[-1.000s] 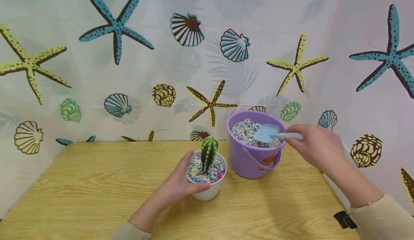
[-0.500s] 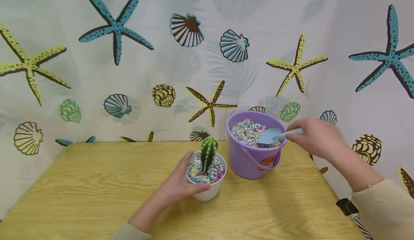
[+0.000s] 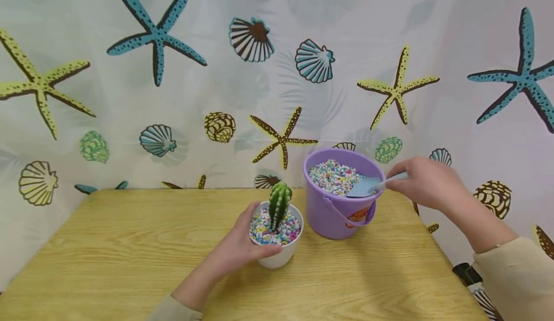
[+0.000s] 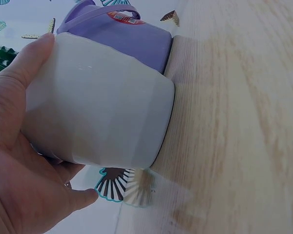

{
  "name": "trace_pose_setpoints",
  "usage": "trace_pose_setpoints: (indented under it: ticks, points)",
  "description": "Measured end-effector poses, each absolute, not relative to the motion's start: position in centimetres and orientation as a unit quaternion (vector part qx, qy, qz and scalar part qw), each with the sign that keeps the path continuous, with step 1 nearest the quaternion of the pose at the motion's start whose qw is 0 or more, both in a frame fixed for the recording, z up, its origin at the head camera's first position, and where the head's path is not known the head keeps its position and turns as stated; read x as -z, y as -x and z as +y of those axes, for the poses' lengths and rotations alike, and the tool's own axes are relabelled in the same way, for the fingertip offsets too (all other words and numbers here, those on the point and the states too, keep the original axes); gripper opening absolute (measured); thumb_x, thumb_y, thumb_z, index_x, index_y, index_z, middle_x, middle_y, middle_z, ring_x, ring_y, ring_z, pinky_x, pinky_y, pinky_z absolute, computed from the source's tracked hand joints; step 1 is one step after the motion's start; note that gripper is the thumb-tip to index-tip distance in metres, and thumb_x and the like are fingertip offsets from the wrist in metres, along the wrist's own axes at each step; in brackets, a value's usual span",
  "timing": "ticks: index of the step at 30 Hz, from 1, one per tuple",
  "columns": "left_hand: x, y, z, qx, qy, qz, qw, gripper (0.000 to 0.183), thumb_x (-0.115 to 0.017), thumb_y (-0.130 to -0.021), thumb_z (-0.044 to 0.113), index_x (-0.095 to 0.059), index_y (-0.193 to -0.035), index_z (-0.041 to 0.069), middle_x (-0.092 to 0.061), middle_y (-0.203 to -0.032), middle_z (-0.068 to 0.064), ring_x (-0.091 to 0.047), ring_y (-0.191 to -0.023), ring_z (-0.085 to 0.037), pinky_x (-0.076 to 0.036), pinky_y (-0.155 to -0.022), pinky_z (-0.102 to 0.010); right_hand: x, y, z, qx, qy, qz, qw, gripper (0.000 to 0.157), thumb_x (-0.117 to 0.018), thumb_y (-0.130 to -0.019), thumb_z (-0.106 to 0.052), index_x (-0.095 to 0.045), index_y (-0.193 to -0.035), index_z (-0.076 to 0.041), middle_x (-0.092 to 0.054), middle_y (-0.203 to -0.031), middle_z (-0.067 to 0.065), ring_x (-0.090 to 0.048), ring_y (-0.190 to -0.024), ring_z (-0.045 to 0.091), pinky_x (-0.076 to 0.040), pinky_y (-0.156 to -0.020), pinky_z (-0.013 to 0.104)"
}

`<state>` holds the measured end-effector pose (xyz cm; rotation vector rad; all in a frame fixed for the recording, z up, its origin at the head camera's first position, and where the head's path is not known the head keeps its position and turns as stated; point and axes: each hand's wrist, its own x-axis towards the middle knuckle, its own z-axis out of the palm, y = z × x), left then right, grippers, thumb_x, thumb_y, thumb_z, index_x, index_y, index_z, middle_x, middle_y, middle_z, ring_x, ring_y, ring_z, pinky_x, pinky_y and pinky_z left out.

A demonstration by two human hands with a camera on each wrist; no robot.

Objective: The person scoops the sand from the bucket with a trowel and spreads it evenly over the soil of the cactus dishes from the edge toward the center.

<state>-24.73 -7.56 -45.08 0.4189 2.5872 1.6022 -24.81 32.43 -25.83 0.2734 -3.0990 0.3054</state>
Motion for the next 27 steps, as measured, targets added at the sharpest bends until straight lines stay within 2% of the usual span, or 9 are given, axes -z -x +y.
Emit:
trace_pose_setpoints:
  ticks: [4, 8, 10, 12, 17, 23, 24, 27]
  points:
    - [45.0, 24.7, -7.5, -0.520, -0.138, 0.843, 0.036, 0.133, -0.101, -0.080, 0.048, -0.018, -0.176, 0.008, -0.033, -0.171, -0.026, -0.043, -0.152, -0.046, -0.037, -0.124, -0.065, 26.0, 25.1, 32.2, -0.100, -0.084, -0.991, 0.000, 0.039, -0.070, -0.107, -0.038, -0.081, -0.128, -0.008, -0.079, -0.105, 0.008, -0.061, -0.081, 0.024, -0.047, -0.065, 0.039]
    - [45.0, 24.7, -7.5, -0.519, -0.137, 0.843, 0.034, 0.133, -0.101, -0.080, 0.048, -0.018, -0.176, 0.008, -0.033, -0.171, -0.026, -0.044, -0.152, -0.046, -0.037, -0.124, -0.065, 26.3, 25.4, 32.0, -0.098, -0.080, -0.992, 0.001, 0.040, -0.069, -0.107, -0.040, -0.082, -0.127, -0.008, -0.077, -0.125, 0.022, -0.071, -0.103, 0.041, -0.058, -0.079, 0.056]
    - [45.0, 24.7, -7.5, -0.519, -0.137, 0.843, 0.033, 0.133, -0.101, -0.080, 0.048, -0.018, -0.176, 0.009, -0.033, -0.171, -0.026, -0.044, -0.152, -0.046, -0.037, -0.124, -0.065, 26.4, 25.5, 32.0, -0.100, -0.078, -0.992, -0.001, 0.042, -0.069, -0.107, -0.041, -0.082, -0.128, -0.007, -0.074, -0.133, 0.026, -0.069, -0.117, 0.050, -0.057, -0.088, 0.066]
    - [44.9, 24.7, -7.5, -0.519, -0.139, 0.843, 0.032, 0.132, -0.101, -0.080, 0.048, -0.018, -0.176, 0.008, -0.033, -0.171, -0.026, -0.044, -0.152, -0.046, -0.037, -0.124, -0.065, 26.6, 25.7, 32.0, -0.105, -0.077, -0.991, -0.005, 0.043, -0.068, -0.107, -0.041, -0.081, -0.129, -0.006, -0.073, -0.135, 0.027, -0.066, -0.122, 0.054, -0.055, -0.091, 0.069]
    - [44.9, 24.7, -7.5, -0.521, -0.138, 0.841, 0.032, 0.132, -0.101, -0.080, 0.047, -0.018, -0.176, 0.008, -0.033, -0.171, -0.027, -0.044, -0.152, -0.046, -0.036, -0.124, -0.065, 27.4, 26.1, 31.9, -0.128, -0.072, -0.989, -0.009, 0.046, -0.069, -0.108, -0.041, -0.079, -0.132, -0.003, -0.073, -0.133, 0.028, -0.068, -0.119, 0.052, -0.057, -0.089, 0.068]
    - [44.9, 24.7, -7.5, -0.523, -0.137, 0.840, 0.034, 0.132, -0.101, -0.080, 0.046, -0.018, -0.176, 0.009, -0.032, -0.172, -0.026, -0.043, -0.153, -0.046, -0.036, -0.124, -0.065, 28.8, 26.5, 31.7, -0.160, -0.067, -0.985, -0.011, 0.052, -0.068, -0.109, -0.042, -0.075, -0.137, 0.001, -0.070, -0.139, 0.030, -0.067, -0.122, 0.052, -0.056, -0.093, 0.069]
    - [45.0, 24.7, -7.5, -0.523, -0.137, 0.840, 0.034, 0.132, -0.101, -0.080, 0.047, -0.018, -0.176, 0.009, -0.032, -0.172, -0.026, -0.043, -0.153, -0.046, -0.036, -0.124, -0.065, 29.2, 26.5, 31.7, -0.165, -0.068, -0.984, -0.007, 0.053, -0.068, -0.109, -0.042, -0.074, -0.138, 0.001, -0.072, -0.134, 0.028, -0.067, -0.122, 0.051, -0.056, -0.094, 0.068]
    - [45.1, 24.7, -7.6, -0.523, -0.139, 0.840, 0.032, 0.131, -0.101, -0.080, 0.047, -0.019, -0.176, 0.009, -0.033, -0.171, -0.026, -0.043, -0.152, -0.046, -0.036, -0.124, -0.065, 30.1, 26.7, 31.6, -0.182, -0.071, -0.981, 0.008, 0.053, -0.069, -0.109, -0.042, -0.074, -0.138, 0.002, -0.075, -0.131, 0.026, -0.070, -0.111, 0.040, -0.058, -0.085, 0.055]
